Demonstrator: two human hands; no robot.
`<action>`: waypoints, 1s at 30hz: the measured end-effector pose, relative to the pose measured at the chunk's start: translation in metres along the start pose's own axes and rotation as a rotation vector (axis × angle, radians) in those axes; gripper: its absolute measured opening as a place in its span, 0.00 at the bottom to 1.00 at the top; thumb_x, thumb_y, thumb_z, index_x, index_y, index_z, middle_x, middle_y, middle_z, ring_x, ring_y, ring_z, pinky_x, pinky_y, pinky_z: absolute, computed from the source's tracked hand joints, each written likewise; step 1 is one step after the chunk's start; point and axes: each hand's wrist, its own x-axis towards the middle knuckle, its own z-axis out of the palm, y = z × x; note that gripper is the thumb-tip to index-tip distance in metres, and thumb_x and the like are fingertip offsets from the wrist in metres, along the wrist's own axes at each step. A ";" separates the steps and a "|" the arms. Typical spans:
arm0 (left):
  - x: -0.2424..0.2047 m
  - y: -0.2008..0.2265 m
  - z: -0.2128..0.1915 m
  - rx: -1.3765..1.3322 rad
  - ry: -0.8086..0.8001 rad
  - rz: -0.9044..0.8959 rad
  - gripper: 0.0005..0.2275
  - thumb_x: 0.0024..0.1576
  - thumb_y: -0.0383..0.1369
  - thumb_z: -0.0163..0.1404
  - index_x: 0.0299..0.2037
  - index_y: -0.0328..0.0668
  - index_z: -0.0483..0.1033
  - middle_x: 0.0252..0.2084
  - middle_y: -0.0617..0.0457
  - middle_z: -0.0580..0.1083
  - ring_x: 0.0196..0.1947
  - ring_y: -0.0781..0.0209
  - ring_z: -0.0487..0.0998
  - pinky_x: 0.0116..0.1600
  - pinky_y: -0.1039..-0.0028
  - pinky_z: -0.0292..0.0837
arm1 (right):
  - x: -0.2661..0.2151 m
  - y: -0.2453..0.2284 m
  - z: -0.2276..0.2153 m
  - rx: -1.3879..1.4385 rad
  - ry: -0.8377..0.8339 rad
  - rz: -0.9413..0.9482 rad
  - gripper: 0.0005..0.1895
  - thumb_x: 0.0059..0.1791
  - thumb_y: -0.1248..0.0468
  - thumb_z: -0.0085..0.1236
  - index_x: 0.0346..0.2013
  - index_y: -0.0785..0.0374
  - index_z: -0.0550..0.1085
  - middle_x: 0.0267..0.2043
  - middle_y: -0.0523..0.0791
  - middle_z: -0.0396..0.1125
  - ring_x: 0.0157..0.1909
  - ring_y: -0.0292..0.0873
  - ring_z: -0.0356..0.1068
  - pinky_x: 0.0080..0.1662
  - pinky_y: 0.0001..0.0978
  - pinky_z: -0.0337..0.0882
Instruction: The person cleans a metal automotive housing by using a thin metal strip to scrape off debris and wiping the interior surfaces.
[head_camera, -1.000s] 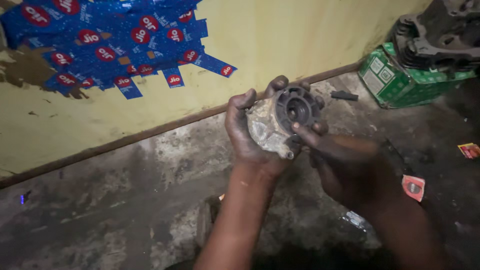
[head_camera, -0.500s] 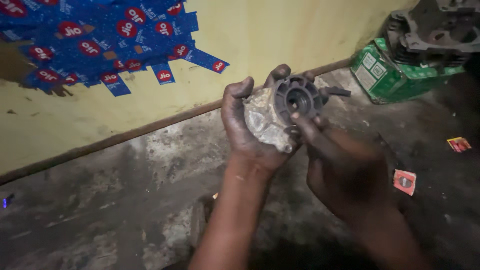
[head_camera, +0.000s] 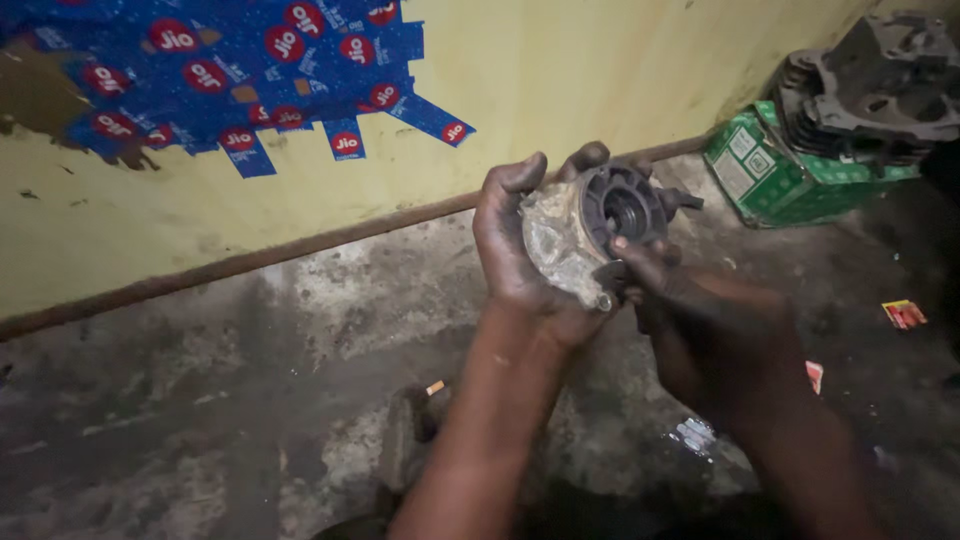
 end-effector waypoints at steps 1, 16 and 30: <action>0.000 -0.001 0.001 0.009 0.025 0.010 0.20 0.60 0.49 0.45 0.49 0.39 0.71 0.47 0.38 0.75 0.46 0.33 0.78 0.43 0.48 0.76 | 0.001 -0.001 -0.001 0.004 -0.011 0.006 0.25 0.49 0.68 0.57 0.61 0.50 0.73 0.38 0.50 0.74 0.37 0.52 0.76 0.39 0.41 0.75; 0.010 -0.019 -0.002 0.014 0.053 0.149 0.16 0.64 0.46 0.46 0.48 0.41 0.71 0.41 0.44 0.76 0.40 0.43 0.78 0.46 0.53 0.78 | -0.001 -0.022 0.017 -0.262 0.158 0.176 0.25 0.52 0.71 0.54 0.64 0.55 0.73 0.40 0.49 0.74 0.40 0.54 0.74 0.43 0.46 0.73; 0.015 -0.012 0.012 0.144 0.331 0.203 0.22 0.56 0.52 0.49 0.48 0.41 0.70 0.36 0.46 0.74 0.33 0.48 0.78 0.38 0.56 0.76 | 0.023 -0.007 -0.035 0.126 -0.106 0.168 0.27 0.49 0.75 0.48 0.62 0.56 0.72 0.42 0.49 0.76 0.34 0.44 0.77 0.40 0.34 0.75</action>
